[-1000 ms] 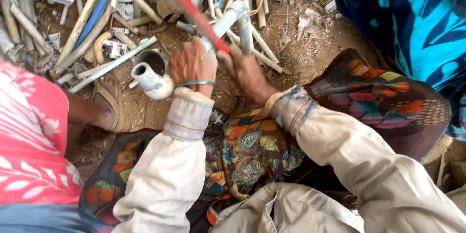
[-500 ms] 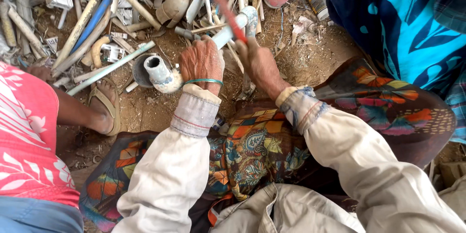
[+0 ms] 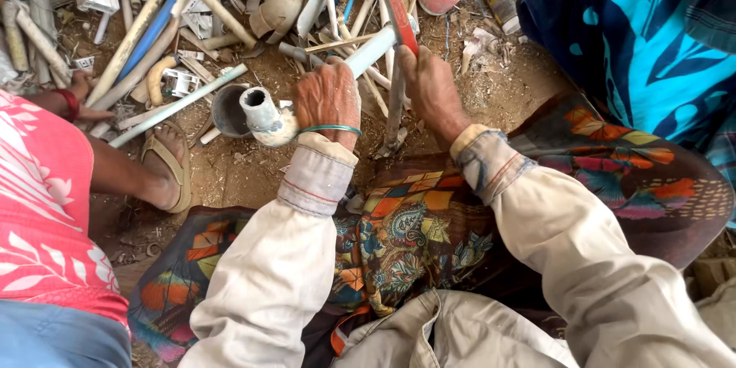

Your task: The person sorts through a large pile of plastic pipes and fittings, picking up individual pieces, tapping them with a tool, and assembling sections of pipe.

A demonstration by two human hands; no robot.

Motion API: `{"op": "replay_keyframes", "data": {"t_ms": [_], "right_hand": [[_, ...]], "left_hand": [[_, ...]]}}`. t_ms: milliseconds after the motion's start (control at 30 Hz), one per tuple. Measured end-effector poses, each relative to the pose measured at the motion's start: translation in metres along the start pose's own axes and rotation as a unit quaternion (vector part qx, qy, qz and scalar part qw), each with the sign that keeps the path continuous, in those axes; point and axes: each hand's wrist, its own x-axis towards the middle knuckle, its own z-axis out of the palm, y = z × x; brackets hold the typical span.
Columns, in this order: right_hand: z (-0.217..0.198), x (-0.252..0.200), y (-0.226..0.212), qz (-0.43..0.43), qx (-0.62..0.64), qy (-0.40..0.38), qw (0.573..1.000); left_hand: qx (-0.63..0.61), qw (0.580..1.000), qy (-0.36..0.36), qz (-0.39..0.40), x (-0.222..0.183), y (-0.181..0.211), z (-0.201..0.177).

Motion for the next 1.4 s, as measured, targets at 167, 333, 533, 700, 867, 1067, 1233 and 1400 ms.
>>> {"op": "replay_keyframes", "data": {"t_ms": [167,333,533,700,867,1067,1233,1400], "right_hand": [[0.028,-0.030,0.030,-0.298,-0.171,-0.011,0.939],[-0.004,0.003,0.019,-0.090,-0.111,0.005,0.990],[0.013,-0.026,0.023,-0.202,-0.112,-0.016,0.973],[-0.004,-0.009,0.011,-0.099,-0.099,0.034,0.990],[-0.008,-0.034,0.012,-0.098,-0.134,-0.046,0.985],[-0.018,-0.036,0.006,-0.101,-0.191,0.038,0.976],[-0.021,-0.044,0.007,-0.072,-0.173,0.007,0.982],[-0.014,-0.049,-0.008,-0.136,-0.131,-0.032,0.981]], "left_hand": [[-0.012,1.000,-0.003,0.004,0.002,-0.006,0.000],[0.006,0.999,0.039,0.020,-0.006,-0.001,0.003],[-0.021,0.998,-0.056,-0.017,0.005,-0.007,0.011],[0.037,0.998,0.041,0.001,-0.005,0.000,0.010],[-0.005,1.000,-0.026,-0.004,0.000,-0.004,0.010],[0.088,0.995,0.001,0.044,0.000,0.011,0.013],[0.063,0.996,-0.019,0.053,0.004,0.017,0.013],[-0.029,0.998,0.042,0.026,0.008,-0.003,0.025]]}}
